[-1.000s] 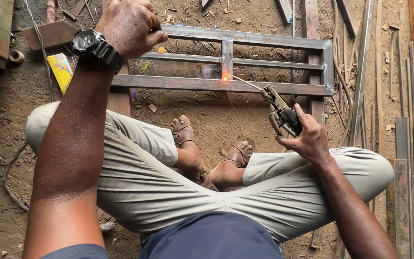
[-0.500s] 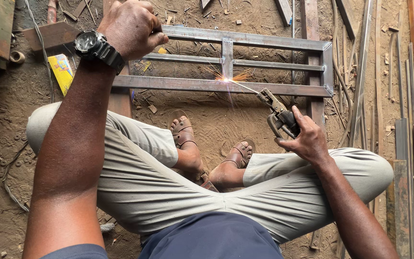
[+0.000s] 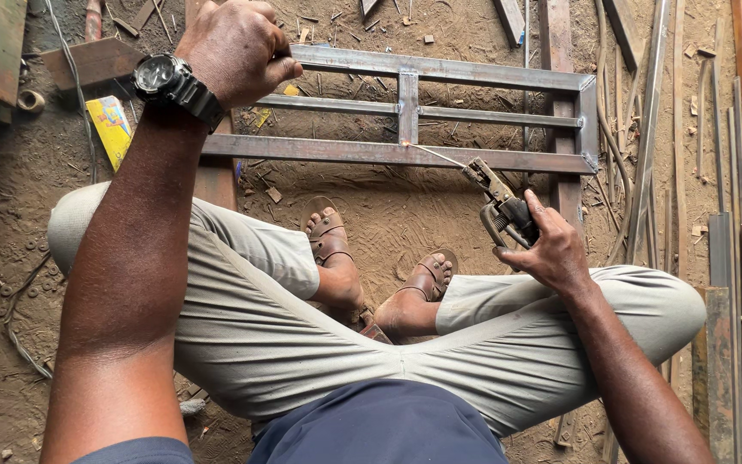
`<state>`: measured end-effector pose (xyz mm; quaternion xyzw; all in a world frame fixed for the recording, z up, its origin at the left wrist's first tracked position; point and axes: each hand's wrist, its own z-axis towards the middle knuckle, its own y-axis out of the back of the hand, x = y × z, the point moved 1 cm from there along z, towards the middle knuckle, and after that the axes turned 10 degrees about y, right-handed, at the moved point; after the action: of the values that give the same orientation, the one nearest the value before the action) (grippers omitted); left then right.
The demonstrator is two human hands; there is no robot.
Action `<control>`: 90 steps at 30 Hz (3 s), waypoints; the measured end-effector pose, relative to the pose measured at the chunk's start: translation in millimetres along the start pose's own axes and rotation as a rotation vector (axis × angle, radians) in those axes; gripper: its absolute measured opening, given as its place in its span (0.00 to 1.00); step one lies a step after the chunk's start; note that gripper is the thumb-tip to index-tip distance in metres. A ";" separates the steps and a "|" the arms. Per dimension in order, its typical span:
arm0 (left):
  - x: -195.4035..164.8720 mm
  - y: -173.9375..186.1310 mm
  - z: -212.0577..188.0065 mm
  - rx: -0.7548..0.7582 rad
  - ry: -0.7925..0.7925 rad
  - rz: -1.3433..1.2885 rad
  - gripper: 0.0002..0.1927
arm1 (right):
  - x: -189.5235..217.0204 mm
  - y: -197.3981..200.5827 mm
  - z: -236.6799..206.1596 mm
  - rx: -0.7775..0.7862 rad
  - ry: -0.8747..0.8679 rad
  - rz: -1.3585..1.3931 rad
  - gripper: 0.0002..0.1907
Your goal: The person welds a rectangular metal frame using a handheld welding torch. They sit on the ground, hold the frame steady with one hand, and apply welds along the joints and crossbars with the other hand.
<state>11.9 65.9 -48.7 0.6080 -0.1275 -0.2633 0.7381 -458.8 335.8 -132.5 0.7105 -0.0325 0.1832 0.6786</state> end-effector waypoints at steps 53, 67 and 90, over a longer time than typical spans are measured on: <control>-7.3 4.0 3.1 0.089 0.004 0.008 0.16 | 0.4 -5.0 -1.5 -0.022 0.016 -0.033 0.56; -0.3 -6.3 4.5 0.040 -0.037 0.040 0.16 | 7.1 1.1 0.3 -0.062 0.045 -0.009 0.56; -6.9 5.8 3.0 0.037 -0.015 -0.004 0.16 | -1.5 -6.7 -1.6 -0.065 0.042 -0.044 0.59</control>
<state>6.0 67.9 -41.5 0.6196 -0.1368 -0.2669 0.7253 -458.6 337.6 -139.3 0.6845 -0.0083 0.1820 0.7059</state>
